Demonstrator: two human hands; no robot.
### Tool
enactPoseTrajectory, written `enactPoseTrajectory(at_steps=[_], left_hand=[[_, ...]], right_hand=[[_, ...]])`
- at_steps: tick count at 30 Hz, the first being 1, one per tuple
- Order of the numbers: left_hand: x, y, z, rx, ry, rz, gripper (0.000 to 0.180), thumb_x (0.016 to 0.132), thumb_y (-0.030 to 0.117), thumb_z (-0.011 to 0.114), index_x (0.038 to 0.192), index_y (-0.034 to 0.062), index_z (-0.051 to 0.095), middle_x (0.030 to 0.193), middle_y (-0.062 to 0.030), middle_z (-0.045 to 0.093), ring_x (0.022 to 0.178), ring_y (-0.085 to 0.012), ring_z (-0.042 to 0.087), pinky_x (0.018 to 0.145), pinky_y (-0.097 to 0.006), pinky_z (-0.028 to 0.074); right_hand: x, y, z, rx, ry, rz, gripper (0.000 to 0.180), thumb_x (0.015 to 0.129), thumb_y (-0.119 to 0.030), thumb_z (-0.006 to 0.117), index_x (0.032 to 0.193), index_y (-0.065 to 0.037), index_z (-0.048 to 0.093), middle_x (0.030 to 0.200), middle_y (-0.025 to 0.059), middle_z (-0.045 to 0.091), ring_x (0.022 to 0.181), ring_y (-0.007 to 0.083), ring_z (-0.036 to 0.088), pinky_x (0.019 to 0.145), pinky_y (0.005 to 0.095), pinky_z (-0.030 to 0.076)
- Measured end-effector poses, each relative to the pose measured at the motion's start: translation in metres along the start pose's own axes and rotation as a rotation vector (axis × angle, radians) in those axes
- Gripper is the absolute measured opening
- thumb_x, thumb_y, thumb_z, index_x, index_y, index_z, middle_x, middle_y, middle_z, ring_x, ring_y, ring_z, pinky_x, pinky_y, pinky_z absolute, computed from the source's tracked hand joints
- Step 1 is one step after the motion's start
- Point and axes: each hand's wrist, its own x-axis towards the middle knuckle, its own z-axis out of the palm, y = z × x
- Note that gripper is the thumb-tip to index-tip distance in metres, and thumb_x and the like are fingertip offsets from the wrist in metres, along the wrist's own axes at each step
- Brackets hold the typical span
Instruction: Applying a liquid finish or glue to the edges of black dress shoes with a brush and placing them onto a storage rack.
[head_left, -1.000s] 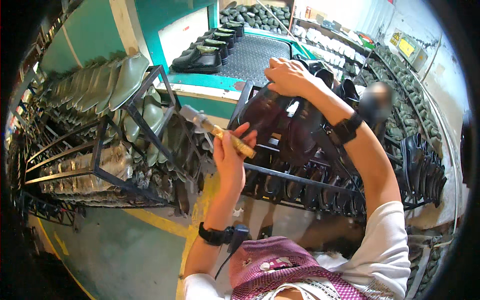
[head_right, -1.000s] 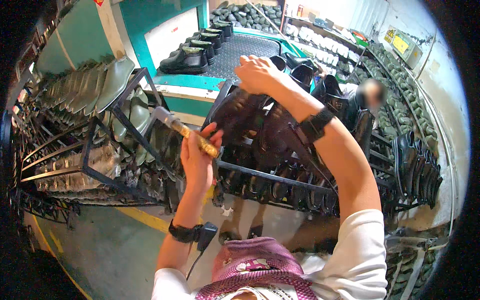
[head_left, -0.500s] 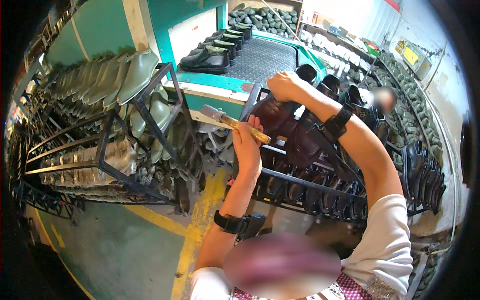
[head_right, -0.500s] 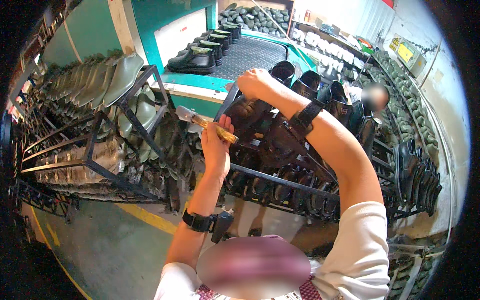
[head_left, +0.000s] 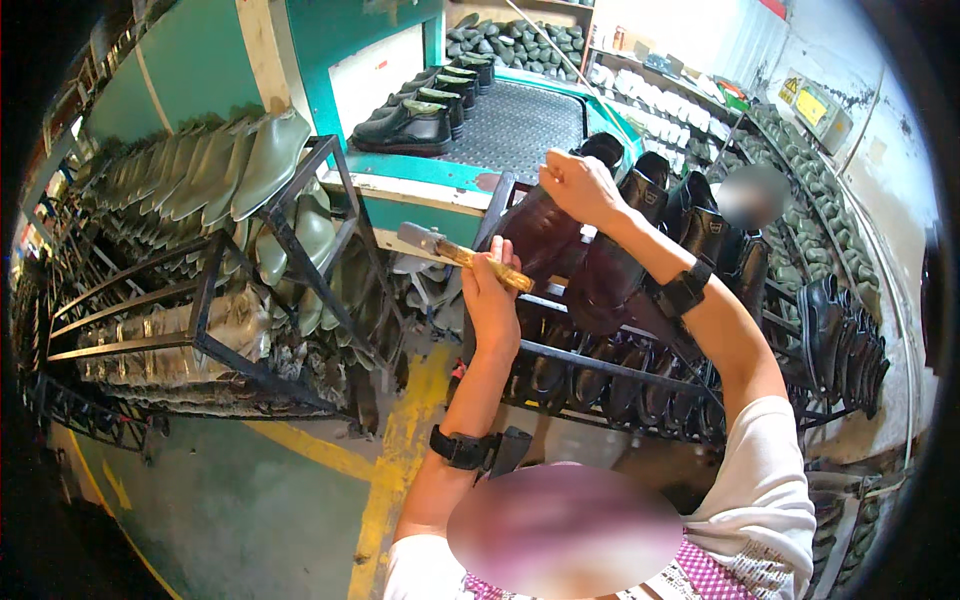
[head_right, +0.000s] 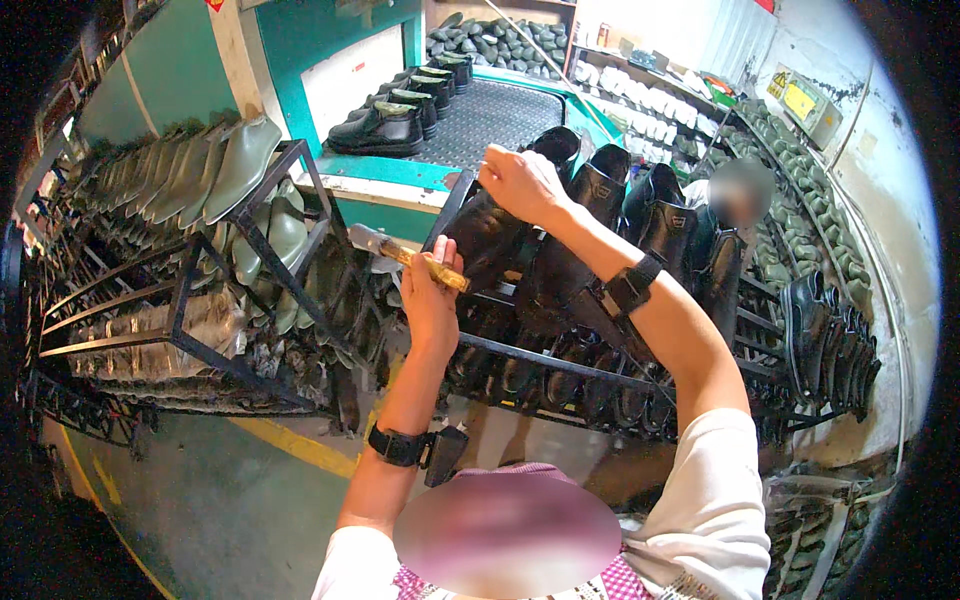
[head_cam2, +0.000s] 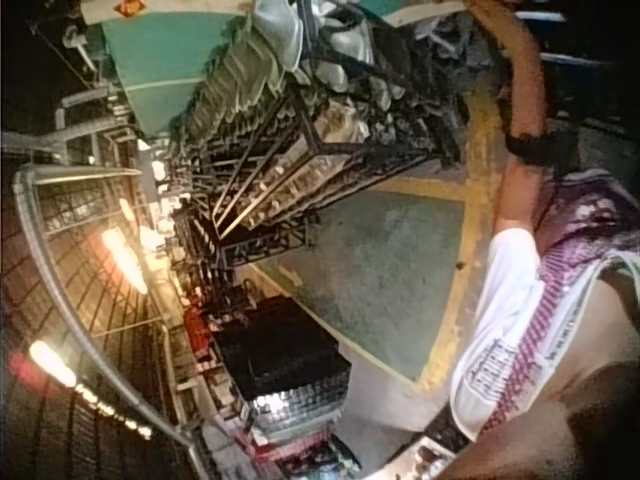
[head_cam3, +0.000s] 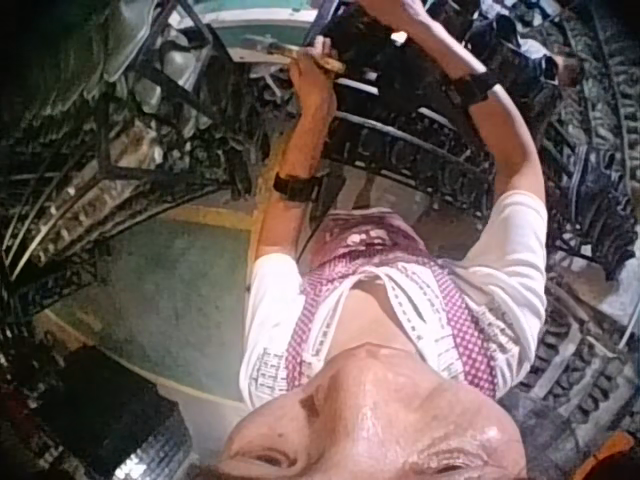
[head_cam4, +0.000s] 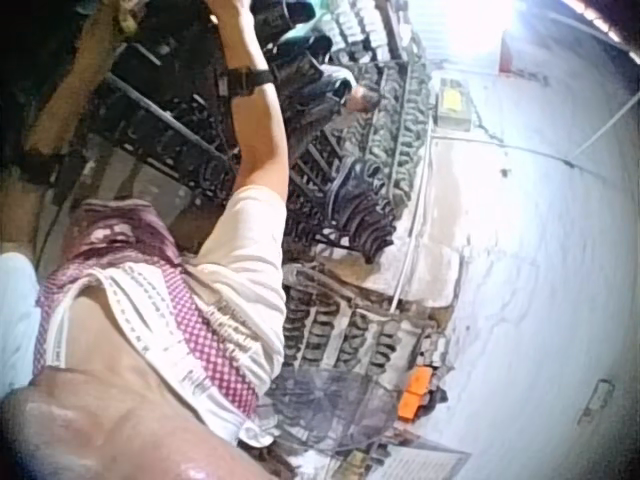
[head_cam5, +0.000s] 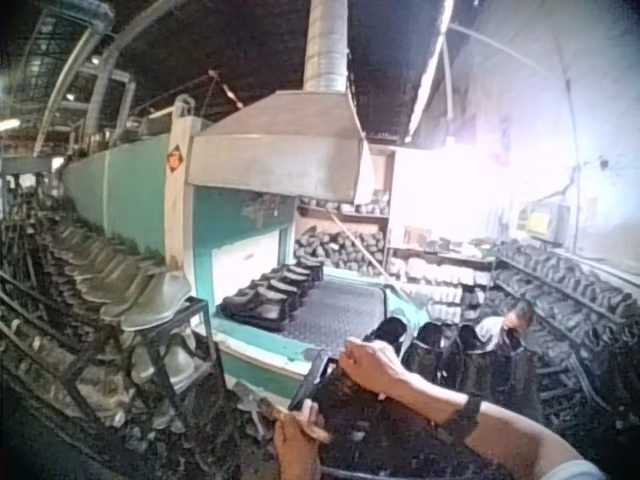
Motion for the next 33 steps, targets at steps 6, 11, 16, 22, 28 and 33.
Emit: enactPoseTrajectory(at_steps=[6,11,16,22,28,33], left_hand=[[0.0,-0.005,-0.002,-0.031,-0.033,0.041,0.02,0.091,0.02,0.034,0.092,0.0003,0.037,0.119,-0.023,0.042,0.11,-0.0262,0.047,0.092,-0.035,0.041],[-0.001,-0.004,0.0,-0.002,-0.036,0.033,0.022,0.091,0.021,0.031,0.093,-0.0002,0.037,0.122,-0.0244,0.039,0.113,-0.0276,0.044,0.095,-0.037,0.038],[-0.001,-0.004,-0.001,-0.006,-0.032,0.038,0.022,0.091,0.02,0.03,0.095,-0.0006,0.037,0.12,-0.0227,0.042,0.113,-0.0269,0.045,0.094,-0.036,0.038],[0.001,-0.005,-0.002,-0.012,-0.035,0.038,0.022,0.092,0.02,0.031,0.096,-0.0005,0.037,0.118,-0.0211,0.045,0.111,-0.0265,0.046,0.094,-0.036,0.039],[-0.006,0.005,-0.004,-0.127,-0.033,0.001,0.022,0.093,0.022,0.031,0.097,0.0006,0.037,0.121,-0.022,0.042,0.113,-0.0279,0.043,0.096,-0.037,0.037],[-0.026,0.002,-0.001,-0.114,-0.103,-0.029,0.022,0.093,0.023,0.032,0.096,0.0022,0.038,0.124,-0.0224,0.039,0.116,-0.0288,0.04,0.097,-0.038,0.035]], right_hand=[[0.007,0.011,-0.023,0.009,0.033,0.128,0.022,0.081,-0.025,0.048,0.088,-0.005,0.056,0.077,0.021,0.059,0.075,0.037,0.057,0.066,0.0428,0.044],[0.014,0.049,-0.03,0.08,0.068,0.087,0.025,0.078,-0.026,0.054,0.082,-0.002,0.059,0.078,0.016,0.06,0.072,0.0267,0.057,0.065,0.0357,0.044],[0.009,0.047,-0.038,0.098,-0.114,0.213,0.035,0.074,-0.038,0.059,0.083,-0.004,0.06,0.074,0.0149,0.059,0.071,0.0285,0.057,0.067,0.0367,0.044],[-0.001,0.028,-0.034,-0.2,0.042,0.288,0.052,0.074,-0.055,0.053,0.079,-0.004,0.061,0.077,0.0165,0.061,0.074,0.0307,0.059,0.066,0.0371,0.045],[-0.001,0.041,-0.021,0.416,-0.252,0.254,0.035,0.075,-0.032,0.063,0.091,-0.001,0.06,0.076,0.0051,0.06,0.069,0.0126,0.054,0.062,0.0284,0.043],[0.014,0.044,-0.023,0.701,-0.549,0.297,0.04,0.077,-0.031,0.063,0.104,-0.003,0.053,0.083,0.0012,0.058,0.068,0.0059,0.051,0.054,0.022,0.042]])
